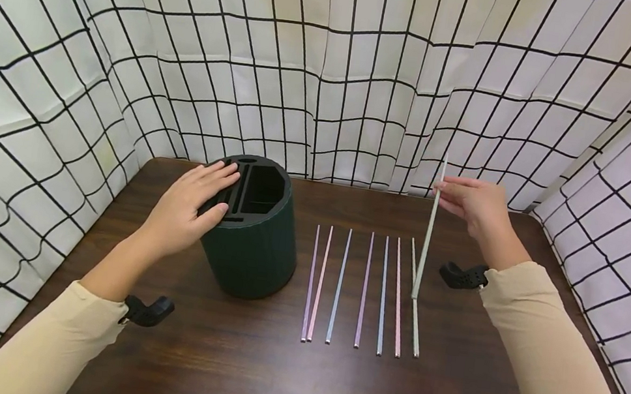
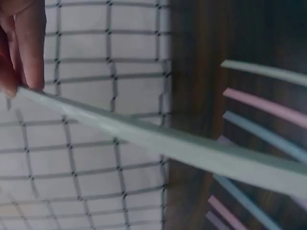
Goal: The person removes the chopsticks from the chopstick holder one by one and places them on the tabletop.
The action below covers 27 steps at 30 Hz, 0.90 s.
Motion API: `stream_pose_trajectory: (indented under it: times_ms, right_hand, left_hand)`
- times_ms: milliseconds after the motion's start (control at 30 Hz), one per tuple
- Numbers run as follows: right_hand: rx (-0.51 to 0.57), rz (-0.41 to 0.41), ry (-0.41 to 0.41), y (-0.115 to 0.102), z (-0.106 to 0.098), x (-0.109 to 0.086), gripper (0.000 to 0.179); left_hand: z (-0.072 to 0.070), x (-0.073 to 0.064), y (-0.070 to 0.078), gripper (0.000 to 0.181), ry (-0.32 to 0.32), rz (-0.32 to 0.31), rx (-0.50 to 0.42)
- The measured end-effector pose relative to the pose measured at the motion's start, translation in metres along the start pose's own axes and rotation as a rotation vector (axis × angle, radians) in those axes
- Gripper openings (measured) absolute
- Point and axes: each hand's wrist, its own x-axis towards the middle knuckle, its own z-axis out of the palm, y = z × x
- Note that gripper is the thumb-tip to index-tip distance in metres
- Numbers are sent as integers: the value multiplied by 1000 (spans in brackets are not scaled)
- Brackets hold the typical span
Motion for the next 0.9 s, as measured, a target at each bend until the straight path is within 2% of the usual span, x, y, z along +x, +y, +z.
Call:
stream_pose_trajectory:
  times_ms: [167, 300, 500, 600, 767, 900]
  right_hand:
    - [-135, 137, -87, 35, -31, 15, 35]
    - [-234, 208, -127, 61, -49, 20, 34]
    - [-273, 265, -168, 82, -57, 24, 10]
    - [-276, 291, -178, 89, -57, 27, 11]
    - [-230, 363, -204, 98, -58, 30, 30]
    - [-211, 395, -200, 105, -60, 32, 33]
  left_hand:
    - [-1, -2, -1, 56, 2, -2, 2]
    - [-1, -2, -1, 57, -3, -3, -1]
    - [-1, -2, -1, 57, 0, 0, -2]
    - [-1, -2, -1, 57, 2, 0, 0]
    - [-1, -2, 0, 57, 0, 5, 0]
    - [0, -1, 0, 57, 0, 7, 0]
